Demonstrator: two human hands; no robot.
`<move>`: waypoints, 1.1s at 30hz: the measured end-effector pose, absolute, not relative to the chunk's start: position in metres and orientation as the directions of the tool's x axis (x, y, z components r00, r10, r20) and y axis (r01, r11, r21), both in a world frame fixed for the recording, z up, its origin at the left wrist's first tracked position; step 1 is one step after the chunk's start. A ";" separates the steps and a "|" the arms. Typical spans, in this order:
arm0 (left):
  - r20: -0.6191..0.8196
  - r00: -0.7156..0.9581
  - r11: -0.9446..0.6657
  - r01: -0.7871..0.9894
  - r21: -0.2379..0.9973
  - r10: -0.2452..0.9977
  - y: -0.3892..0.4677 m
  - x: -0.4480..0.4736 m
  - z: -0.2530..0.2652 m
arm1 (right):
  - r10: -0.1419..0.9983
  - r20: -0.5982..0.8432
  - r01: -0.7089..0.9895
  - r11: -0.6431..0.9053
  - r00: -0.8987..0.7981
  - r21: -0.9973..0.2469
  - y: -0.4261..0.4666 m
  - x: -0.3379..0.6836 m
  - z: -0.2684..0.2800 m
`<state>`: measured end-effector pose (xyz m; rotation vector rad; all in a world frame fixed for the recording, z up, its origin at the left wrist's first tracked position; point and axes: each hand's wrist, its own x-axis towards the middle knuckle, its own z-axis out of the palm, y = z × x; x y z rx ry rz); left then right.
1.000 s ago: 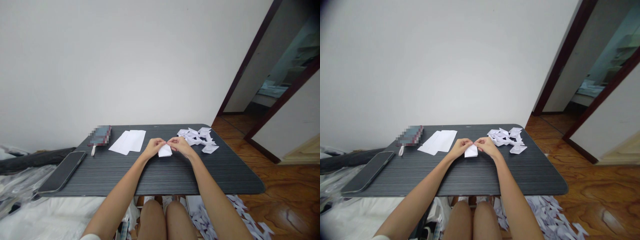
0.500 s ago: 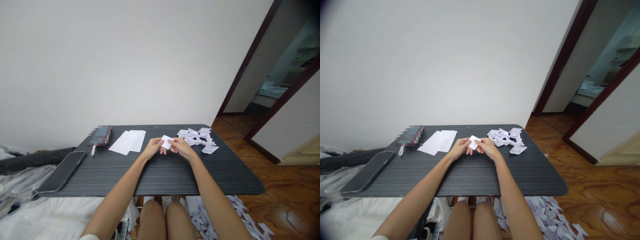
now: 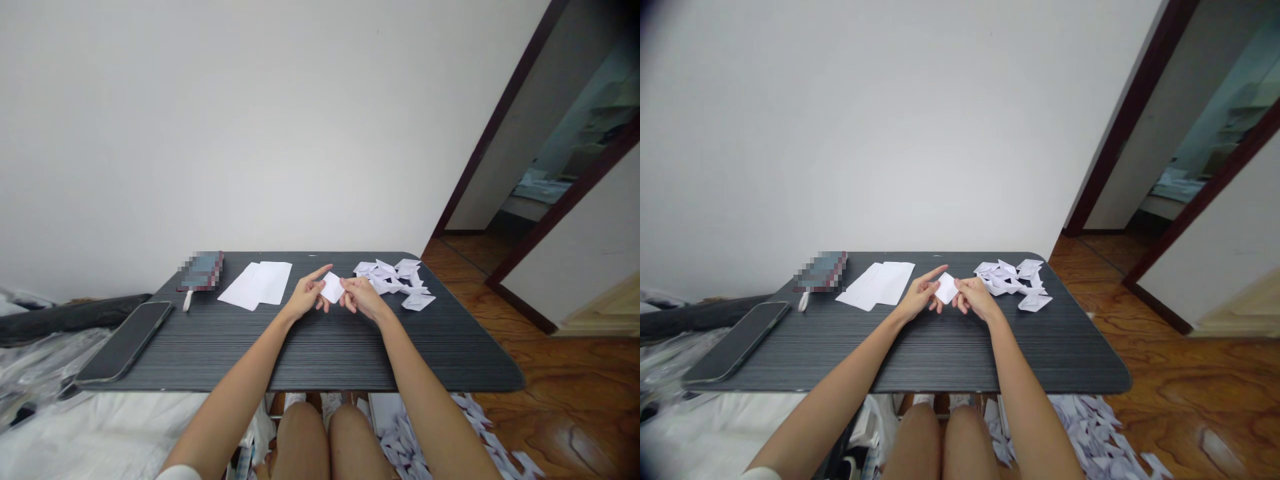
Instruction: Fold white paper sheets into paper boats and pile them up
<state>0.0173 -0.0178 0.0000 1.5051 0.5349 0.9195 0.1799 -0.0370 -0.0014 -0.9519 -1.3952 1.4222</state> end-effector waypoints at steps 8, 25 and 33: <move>0.213 0.672 -0.201 -0.096 0.975 0.709 -0.022 0.016 -0.001 | 0.968 0.120 0.078 0.140 -0.222 -0.987 -0.037 0.172 -0.004; 0.291 0.388 -0.296 -0.049 0.954 0.875 -0.016 0.011 0.000 | 0.949 0.271 -0.107 0.256 -0.162 -0.961 -0.035 0.177 0.000; 0.343 0.256 -0.357 0.007 0.934 0.904 -0.016 0.011 0.004 | 0.950 0.290 -0.121 0.277 -0.118 -0.953 -0.033 0.183 0.003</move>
